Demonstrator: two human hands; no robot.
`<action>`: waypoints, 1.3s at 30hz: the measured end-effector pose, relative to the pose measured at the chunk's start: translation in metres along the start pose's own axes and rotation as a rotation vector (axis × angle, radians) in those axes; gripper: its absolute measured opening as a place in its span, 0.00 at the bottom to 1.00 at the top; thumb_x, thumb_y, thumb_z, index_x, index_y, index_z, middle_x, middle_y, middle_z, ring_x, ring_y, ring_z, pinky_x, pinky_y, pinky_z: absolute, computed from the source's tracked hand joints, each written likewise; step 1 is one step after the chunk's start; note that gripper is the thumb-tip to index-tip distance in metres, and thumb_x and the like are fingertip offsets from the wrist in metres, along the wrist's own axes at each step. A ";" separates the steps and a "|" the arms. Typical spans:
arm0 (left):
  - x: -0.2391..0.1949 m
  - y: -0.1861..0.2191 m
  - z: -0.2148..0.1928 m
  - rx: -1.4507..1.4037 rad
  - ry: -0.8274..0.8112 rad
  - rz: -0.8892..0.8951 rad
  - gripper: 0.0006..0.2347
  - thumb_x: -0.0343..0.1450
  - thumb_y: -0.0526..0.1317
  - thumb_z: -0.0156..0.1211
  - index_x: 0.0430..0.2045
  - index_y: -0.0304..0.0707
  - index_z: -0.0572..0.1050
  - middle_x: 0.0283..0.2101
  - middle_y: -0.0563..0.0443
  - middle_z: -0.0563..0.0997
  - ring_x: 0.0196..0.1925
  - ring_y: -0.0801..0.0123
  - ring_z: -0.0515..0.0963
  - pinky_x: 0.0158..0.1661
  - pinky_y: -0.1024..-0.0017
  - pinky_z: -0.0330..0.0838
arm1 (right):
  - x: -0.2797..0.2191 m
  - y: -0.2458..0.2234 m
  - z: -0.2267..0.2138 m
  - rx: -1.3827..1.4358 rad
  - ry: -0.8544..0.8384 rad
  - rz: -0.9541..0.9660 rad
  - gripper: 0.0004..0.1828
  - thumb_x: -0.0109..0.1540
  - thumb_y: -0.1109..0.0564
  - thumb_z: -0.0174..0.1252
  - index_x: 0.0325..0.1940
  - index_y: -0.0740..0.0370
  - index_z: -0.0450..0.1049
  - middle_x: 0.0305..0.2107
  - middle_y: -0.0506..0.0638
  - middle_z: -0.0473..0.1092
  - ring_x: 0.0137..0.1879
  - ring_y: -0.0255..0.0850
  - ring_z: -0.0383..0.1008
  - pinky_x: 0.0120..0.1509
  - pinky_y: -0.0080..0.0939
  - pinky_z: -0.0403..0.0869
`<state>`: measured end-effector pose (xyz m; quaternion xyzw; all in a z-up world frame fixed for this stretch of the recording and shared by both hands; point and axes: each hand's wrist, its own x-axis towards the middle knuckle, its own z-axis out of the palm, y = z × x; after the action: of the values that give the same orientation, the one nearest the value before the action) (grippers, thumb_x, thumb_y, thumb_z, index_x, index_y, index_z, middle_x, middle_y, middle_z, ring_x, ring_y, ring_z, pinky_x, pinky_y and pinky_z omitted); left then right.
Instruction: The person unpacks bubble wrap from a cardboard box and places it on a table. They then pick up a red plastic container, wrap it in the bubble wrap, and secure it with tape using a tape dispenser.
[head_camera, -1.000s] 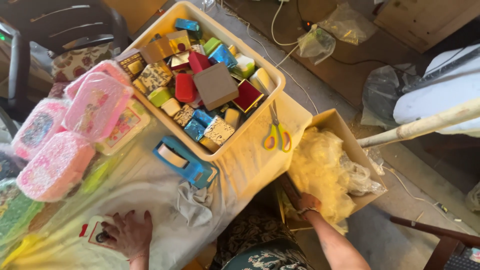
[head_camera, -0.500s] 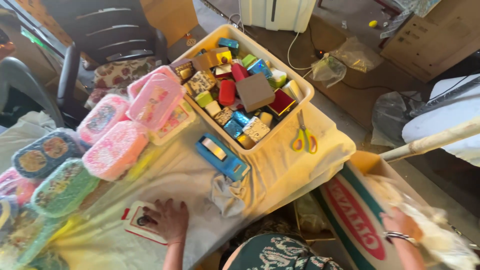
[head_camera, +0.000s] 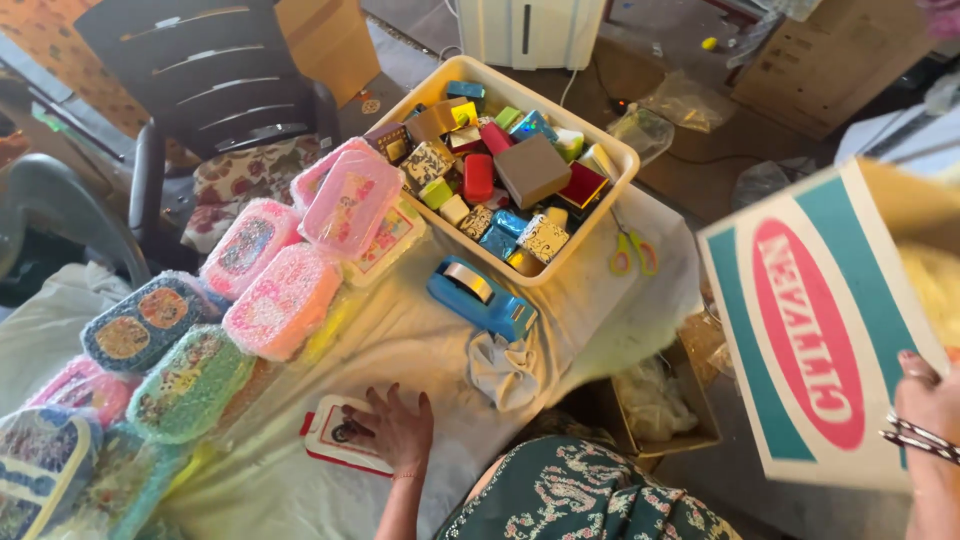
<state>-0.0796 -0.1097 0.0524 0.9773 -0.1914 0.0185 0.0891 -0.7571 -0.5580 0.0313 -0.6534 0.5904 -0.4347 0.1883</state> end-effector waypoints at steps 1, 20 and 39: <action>0.000 -0.001 0.000 -0.001 -0.002 0.012 0.28 0.63 0.59 0.62 0.55 0.49 0.75 0.70 0.40 0.62 0.75 0.21 0.43 0.64 0.23 0.32 | -0.005 -0.063 0.005 -0.004 0.009 0.007 0.11 0.72 0.58 0.57 0.51 0.72 0.72 0.42 0.64 0.77 0.47 0.50 0.76 0.55 0.46 0.72; 0.015 -0.017 0.003 -0.584 0.104 -0.013 0.27 0.73 0.52 0.56 0.65 0.40 0.65 0.70 0.39 0.63 0.77 0.43 0.52 0.71 0.40 0.43 | -0.128 -0.468 0.121 -0.191 -0.162 -1.018 0.19 0.50 0.63 0.62 0.45 0.53 0.79 0.31 0.48 0.78 0.35 0.48 0.79 0.41 0.47 0.76; 0.051 0.181 -0.254 -0.351 0.259 1.171 0.18 0.60 0.58 0.70 0.26 0.45 0.78 0.32 0.57 0.77 0.41 0.64 0.72 0.47 0.59 0.60 | -0.029 -0.520 0.127 -0.306 -1.378 -0.597 0.38 0.58 0.31 0.54 0.72 0.39 0.65 0.54 0.42 0.76 0.50 0.47 0.80 0.55 0.48 0.75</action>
<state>-0.1015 -0.2471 0.3358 0.6707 -0.6834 0.1509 0.2458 -0.3386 -0.4444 0.3467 -0.9275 0.1916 0.1249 0.2958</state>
